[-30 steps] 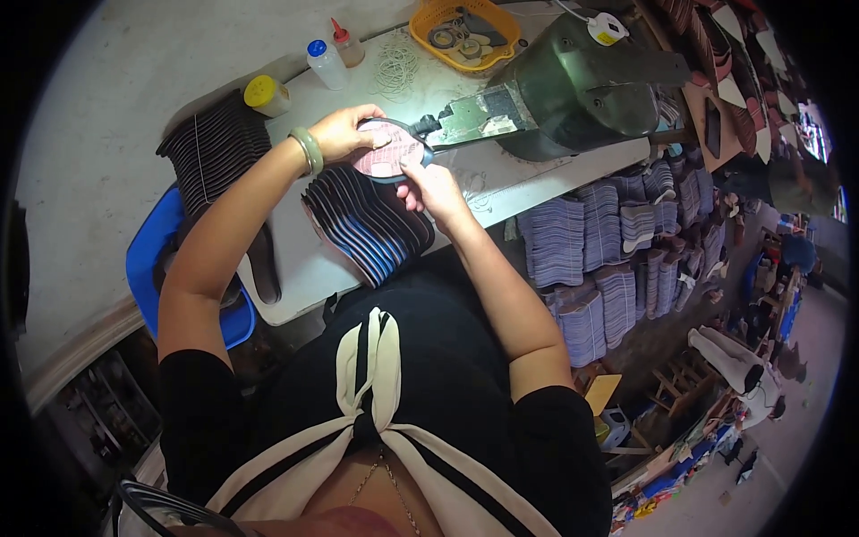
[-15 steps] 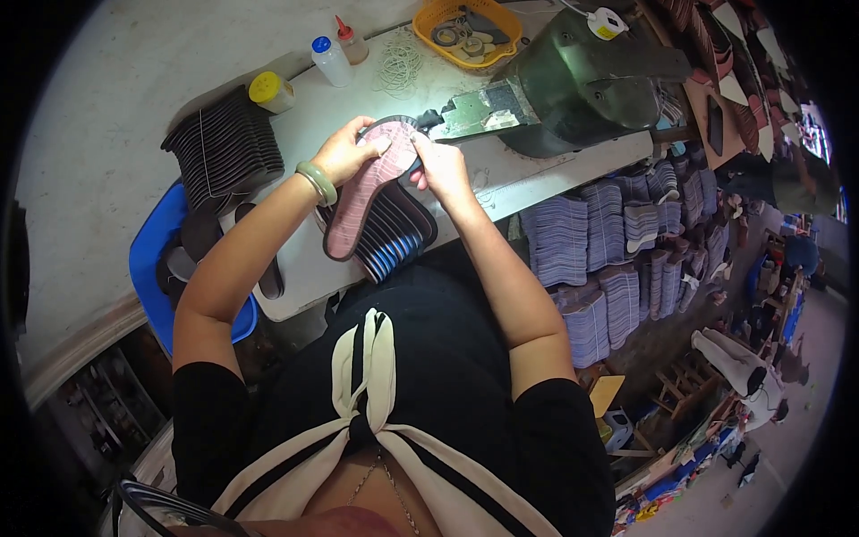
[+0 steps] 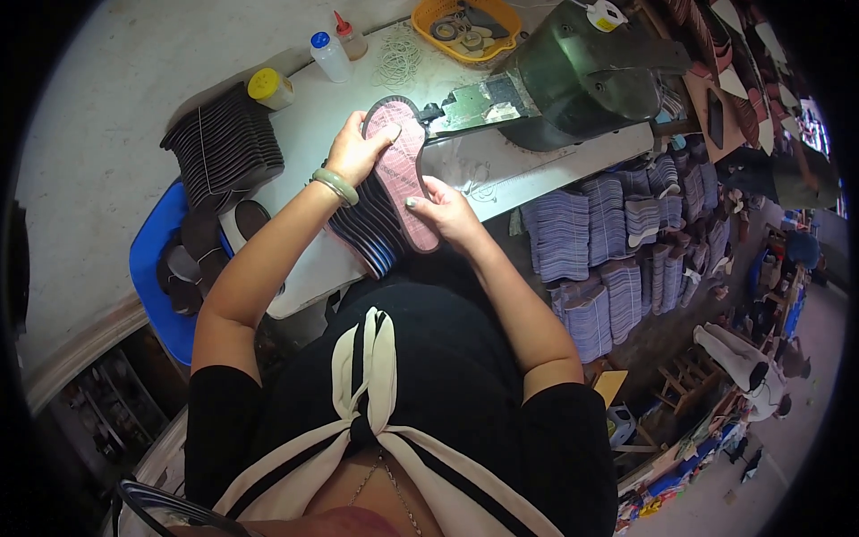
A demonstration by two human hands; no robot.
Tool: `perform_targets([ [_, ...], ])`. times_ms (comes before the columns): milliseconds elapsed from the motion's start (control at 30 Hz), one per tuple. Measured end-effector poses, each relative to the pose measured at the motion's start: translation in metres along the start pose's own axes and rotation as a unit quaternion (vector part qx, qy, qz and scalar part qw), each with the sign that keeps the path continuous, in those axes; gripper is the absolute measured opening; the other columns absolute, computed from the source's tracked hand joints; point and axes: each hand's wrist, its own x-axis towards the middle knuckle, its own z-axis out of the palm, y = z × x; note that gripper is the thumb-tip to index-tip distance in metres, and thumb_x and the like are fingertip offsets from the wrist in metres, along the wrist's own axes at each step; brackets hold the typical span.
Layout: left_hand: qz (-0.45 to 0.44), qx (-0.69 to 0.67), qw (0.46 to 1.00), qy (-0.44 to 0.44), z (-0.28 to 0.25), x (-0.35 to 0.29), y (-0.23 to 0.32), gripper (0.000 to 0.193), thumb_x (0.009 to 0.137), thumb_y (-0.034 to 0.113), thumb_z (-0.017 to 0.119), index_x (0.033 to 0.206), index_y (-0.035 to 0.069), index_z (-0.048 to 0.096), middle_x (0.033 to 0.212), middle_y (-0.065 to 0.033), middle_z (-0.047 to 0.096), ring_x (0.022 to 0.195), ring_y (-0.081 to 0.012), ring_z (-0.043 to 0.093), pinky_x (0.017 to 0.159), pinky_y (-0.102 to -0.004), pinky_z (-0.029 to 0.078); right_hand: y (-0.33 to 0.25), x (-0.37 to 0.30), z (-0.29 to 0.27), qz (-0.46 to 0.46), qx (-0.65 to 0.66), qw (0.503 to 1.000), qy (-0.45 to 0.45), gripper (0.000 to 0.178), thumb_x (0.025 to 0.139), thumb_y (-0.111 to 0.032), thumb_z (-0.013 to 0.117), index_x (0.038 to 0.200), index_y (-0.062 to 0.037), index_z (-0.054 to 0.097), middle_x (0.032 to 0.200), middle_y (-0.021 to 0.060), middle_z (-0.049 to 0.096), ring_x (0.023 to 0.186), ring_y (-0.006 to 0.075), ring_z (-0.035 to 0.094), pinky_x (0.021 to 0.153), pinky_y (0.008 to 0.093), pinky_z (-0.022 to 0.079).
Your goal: The recorder is applying finishing or adhesive to shoe soles and organizing them for production.
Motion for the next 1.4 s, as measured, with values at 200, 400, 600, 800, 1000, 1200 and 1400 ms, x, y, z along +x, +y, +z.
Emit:
perform_targets([
  [200,0.022,0.051,0.996,0.071,0.002,0.01,0.007,0.068,0.071,0.044,0.073,0.113,-0.004,0.05,0.108,-0.0239,0.061,0.1,-0.0333,0.06,0.088,-0.0372,0.046,-0.013,0.002,-0.006,-0.016,0.007,0.999,0.027,0.039,0.09,-0.007,0.057,0.126,0.0033,0.047,0.114,0.0082,0.06,0.099,0.0116,0.058,0.089,0.0251,0.045],
  [400,0.01,0.025,0.997,0.066,0.002,0.015,0.015,0.068,0.071,0.045,0.073,0.112,-0.004,0.051,0.104,-0.0225,0.062,0.098,-0.0335,0.06,0.088,-0.0374,0.046,-0.02,-0.002,-0.014,-0.029,-0.012,0.997,0.064,0.036,0.09,-0.01,0.057,0.123,0.0036,0.051,0.106,0.0079,0.063,0.088,0.0111,0.061,0.078,0.0256,0.051],
  [600,-0.016,-0.007,0.997,0.075,0.002,0.03,0.005,0.07,0.07,0.048,0.074,0.11,-0.005,0.053,0.105,-0.023,0.062,0.099,-0.0331,0.06,0.087,-0.0372,0.046,-0.035,-0.009,-0.003,-0.019,-0.044,0.995,0.086,0.034,0.091,-0.012,0.055,0.12,0.0043,0.052,0.102,0.0098,0.063,0.078,0.0146,0.063,0.062,0.0286,0.057],
  [800,-0.007,-0.193,0.965,0.178,-0.009,0.0,-0.029,0.065,0.094,0.041,0.049,0.134,-0.006,0.029,0.124,-0.0188,0.052,0.108,-0.0243,0.054,0.094,-0.0338,0.042,-0.026,0.013,0.05,-0.074,-0.04,0.994,0.072,0.034,0.092,-0.015,0.056,0.12,0.0029,0.052,0.099,0.0091,0.061,0.078,0.0136,0.061,0.062,0.0304,0.058],
  [1000,-0.03,-0.484,0.865,0.128,-0.019,-0.093,-0.007,0.084,0.085,0.009,0.063,0.142,-0.005,0.002,0.118,-0.0214,0.05,0.1,-0.0231,0.058,0.084,-0.0327,0.049,-0.03,0.008,0.083,-0.006,-0.184,0.983,-0.019,0.04,0.097,-0.03,0.048,0.125,-0.0026,0.053,0.088,0.0053,0.064,0.07,0.012,0.061,0.06,0.0272,0.052],
  [1200,-0.111,-0.478,0.848,0.199,-0.036,-0.11,-0.016,0.077,0.085,0.014,0.063,0.14,-0.007,0.012,0.111,-0.0207,0.053,0.096,-0.0247,0.06,0.075,-0.0342,0.053,-0.012,0.002,0.101,-0.022,-0.083,0.996,-0.038,0.037,0.096,-0.023,0.049,0.128,-0.0028,0.05,0.087,0.0058,0.063,0.073,0.0159,0.066,0.062,0.0239,0.052],
  [1400,-0.146,-0.518,0.827,0.165,-0.043,-0.126,-0.018,0.068,0.087,0.014,0.06,0.137,-0.004,0.019,0.103,-0.0168,0.058,0.088,-0.0228,0.063,0.069,-0.0327,0.053,0.005,-0.002,0.11,-0.066,-0.107,0.989,-0.078,0.036,0.098,-0.024,0.046,0.128,-0.0046,0.049,0.08,0.0016,0.059,0.066,0.0099,0.059,0.061,0.021,0.047],
])
